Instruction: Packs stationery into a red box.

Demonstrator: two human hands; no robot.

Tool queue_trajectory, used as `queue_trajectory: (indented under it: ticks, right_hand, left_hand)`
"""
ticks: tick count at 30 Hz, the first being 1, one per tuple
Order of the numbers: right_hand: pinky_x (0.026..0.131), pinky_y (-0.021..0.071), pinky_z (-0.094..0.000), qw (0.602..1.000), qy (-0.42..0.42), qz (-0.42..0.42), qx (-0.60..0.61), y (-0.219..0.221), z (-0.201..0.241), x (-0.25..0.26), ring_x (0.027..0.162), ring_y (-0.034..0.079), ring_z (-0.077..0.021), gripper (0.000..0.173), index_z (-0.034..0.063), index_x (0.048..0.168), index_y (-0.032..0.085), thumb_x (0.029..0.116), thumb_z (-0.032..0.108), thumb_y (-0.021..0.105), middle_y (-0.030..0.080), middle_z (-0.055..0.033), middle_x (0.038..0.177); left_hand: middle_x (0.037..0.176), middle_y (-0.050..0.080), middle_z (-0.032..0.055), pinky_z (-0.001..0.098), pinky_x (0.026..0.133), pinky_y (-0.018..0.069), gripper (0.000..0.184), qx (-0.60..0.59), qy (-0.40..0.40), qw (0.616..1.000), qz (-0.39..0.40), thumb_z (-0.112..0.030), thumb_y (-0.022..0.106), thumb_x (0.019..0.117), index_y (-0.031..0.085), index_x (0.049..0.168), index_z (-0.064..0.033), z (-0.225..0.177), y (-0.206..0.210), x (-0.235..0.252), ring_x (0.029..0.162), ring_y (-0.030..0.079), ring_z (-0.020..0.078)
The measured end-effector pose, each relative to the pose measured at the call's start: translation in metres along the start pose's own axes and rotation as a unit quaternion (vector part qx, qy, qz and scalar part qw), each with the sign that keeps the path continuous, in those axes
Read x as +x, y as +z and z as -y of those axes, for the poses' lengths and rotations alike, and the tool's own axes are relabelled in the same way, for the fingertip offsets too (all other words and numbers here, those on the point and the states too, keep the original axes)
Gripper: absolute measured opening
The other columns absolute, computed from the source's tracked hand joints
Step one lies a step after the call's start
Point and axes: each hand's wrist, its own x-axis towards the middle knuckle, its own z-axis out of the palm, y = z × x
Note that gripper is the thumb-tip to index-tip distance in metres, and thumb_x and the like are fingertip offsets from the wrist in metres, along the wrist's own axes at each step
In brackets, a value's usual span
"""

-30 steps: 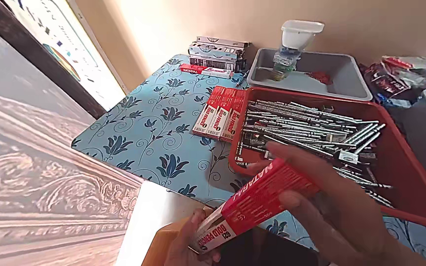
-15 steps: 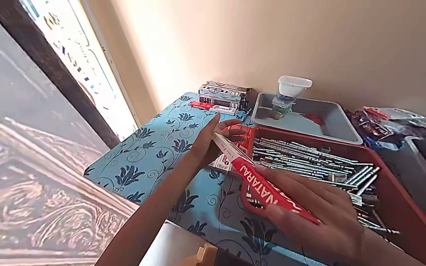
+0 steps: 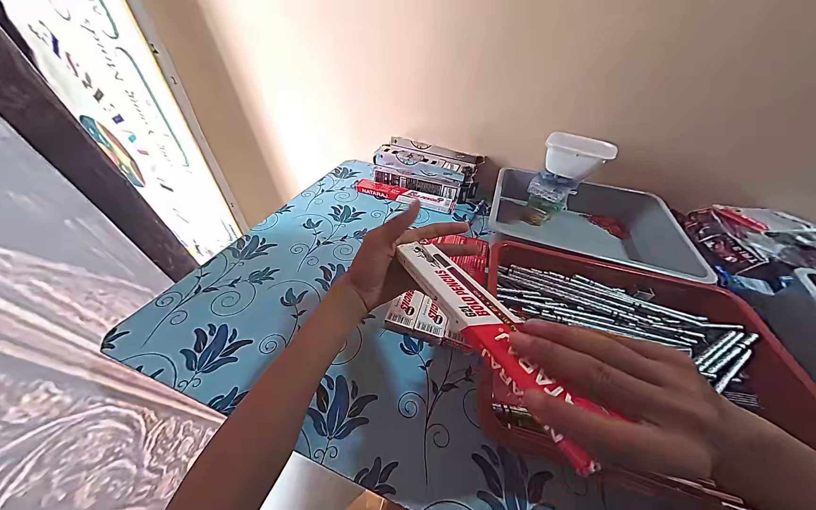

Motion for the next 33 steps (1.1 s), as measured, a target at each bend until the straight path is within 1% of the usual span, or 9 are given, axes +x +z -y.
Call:
queue_trajectory:
  ticks: [4,7,11,16,19,20,22,25,33]
  right_hand:
    - [0.096,0.0546,-0.0311,0.999,0.03,-0.021,-0.035,0.006,-0.021,-0.007,0.122,0.065,-0.0234,0.024,0.0182,0.131,0.055,0.1071,0.019,0.052,0.067,-0.0139,0.13]
    - [0.096,0.0553,-0.0328,0.998,0.043,0.007,-0.052,0.011,-0.024,-0.008,0.12,0.067,-0.0256,0.027,0.0164,0.132,0.055,0.1053,0.016,0.053,0.067,-0.0175,0.129]
    - [0.092,0.0546,-0.0335,0.998,0.003,0.048,-0.051,0.017,-0.012,0.0,0.113,0.068,-0.0281,0.029,0.0135,0.136,0.048,0.1072,0.012,0.048,0.064,-0.0221,0.132]
    - [0.075,0.0514,-0.0334,0.994,-0.05,0.07,-0.063,0.015,-0.001,0.017,0.09,0.067,-0.0266,0.03,0.0085,0.137,0.05,0.1083,0.009,0.044,0.065,-0.0216,0.131]
    - [0.069,0.0514,-0.033,0.991,-0.055,0.093,-0.079,0.023,-0.003,0.028,0.082,0.067,-0.0269,0.037,0.0113,0.144,0.049,0.1077,0.006,0.044,0.063,-0.0251,0.133]
    - [0.068,0.052,-0.033,0.99,-0.05,0.1,-0.088,0.029,-0.006,0.032,0.081,0.068,-0.0272,0.039,0.0124,0.146,0.048,0.1076,0.006,0.045,0.062,-0.026,0.133]
    - [0.061,0.0498,-0.0335,0.987,-0.037,0.111,-0.108,0.041,-0.01,0.039,0.074,0.066,-0.0269,0.039,0.0113,0.144,0.052,0.1062,0.003,0.045,0.063,-0.0269,0.132]
    - [0.056,0.0485,-0.0338,0.987,0.005,0.119,-0.113,0.055,-0.014,0.047,0.068,0.065,-0.0268,0.038,0.0093,0.141,0.057,0.1052,0.004,0.046,0.064,-0.0271,0.13]
    - [0.064,0.0563,-0.0369,0.967,0.164,0.195,0.005,0.069,-0.019,0.055,0.082,0.071,-0.0297,0.034,0.0147,0.135,0.063,0.1047,0.023,0.049,0.057,-0.0248,0.142]
  left_hand:
    - [0.12,0.073,0.0044,0.0197,0.064,0.0575,0.04,0.11,-0.011,0.991,-0.073,-0.032,0.041,0.1046,0.057,0.138,-0.0159,-0.005,0.002,-0.001,0.092,0.073,0.0083]
    - [0.103,0.076,0.0012,0.0146,0.057,0.0541,0.028,0.109,0.009,0.985,-0.137,-0.023,0.041,0.1063,0.06,0.125,-0.0135,-0.008,0.005,-0.002,0.076,0.071,0.0021]
    - [0.089,0.073,-0.0026,0.0181,0.06,0.0555,0.041,0.115,-0.009,0.976,-0.183,-0.033,0.032,0.1108,0.068,0.102,-0.0149,-0.01,0.005,-0.001,0.073,0.069,0.0031]
    - [0.094,0.074,-0.0007,0.0197,0.057,0.0531,0.061,0.191,-0.082,0.968,-0.138,-0.05,0.015,0.1103,0.064,0.116,-0.0146,-0.016,0.001,0.022,0.074,0.069,0.0059]
    - [0.079,0.064,0.0021,0.0271,0.064,0.0554,0.059,0.184,-0.076,0.949,-0.242,-0.056,0.022,0.1085,0.058,0.107,-0.0096,-0.016,0.001,0.051,0.069,0.065,0.0109]
    - [0.075,0.061,0.0025,0.0285,0.064,0.0555,0.057,0.175,-0.048,0.935,-0.305,-0.056,0.028,0.1083,0.058,0.099,-0.0078,-0.013,0.001,0.063,0.065,0.063,0.0111]
    - [0.08,0.062,0.0084,0.0356,0.069,0.0553,0.06,0.163,-0.004,0.909,-0.383,-0.052,0.034,0.1088,0.062,0.105,0.0006,-0.007,-0.001,0.081,0.069,0.062,0.0156]
    - [0.074,0.066,0.0067,0.0317,0.065,0.0553,0.055,0.169,0.037,0.886,-0.43,-0.044,0.036,0.1109,0.065,0.095,0.0002,0.005,-0.006,0.098,0.064,0.064,0.0125]
    - [0.082,0.062,0.0048,0.0288,0.072,0.0501,0.015,0.23,0.031,0.897,-0.375,-0.009,0.056,0.1012,0.065,0.093,0.0004,0.027,-0.027,0.097,0.073,0.058,0.0089]
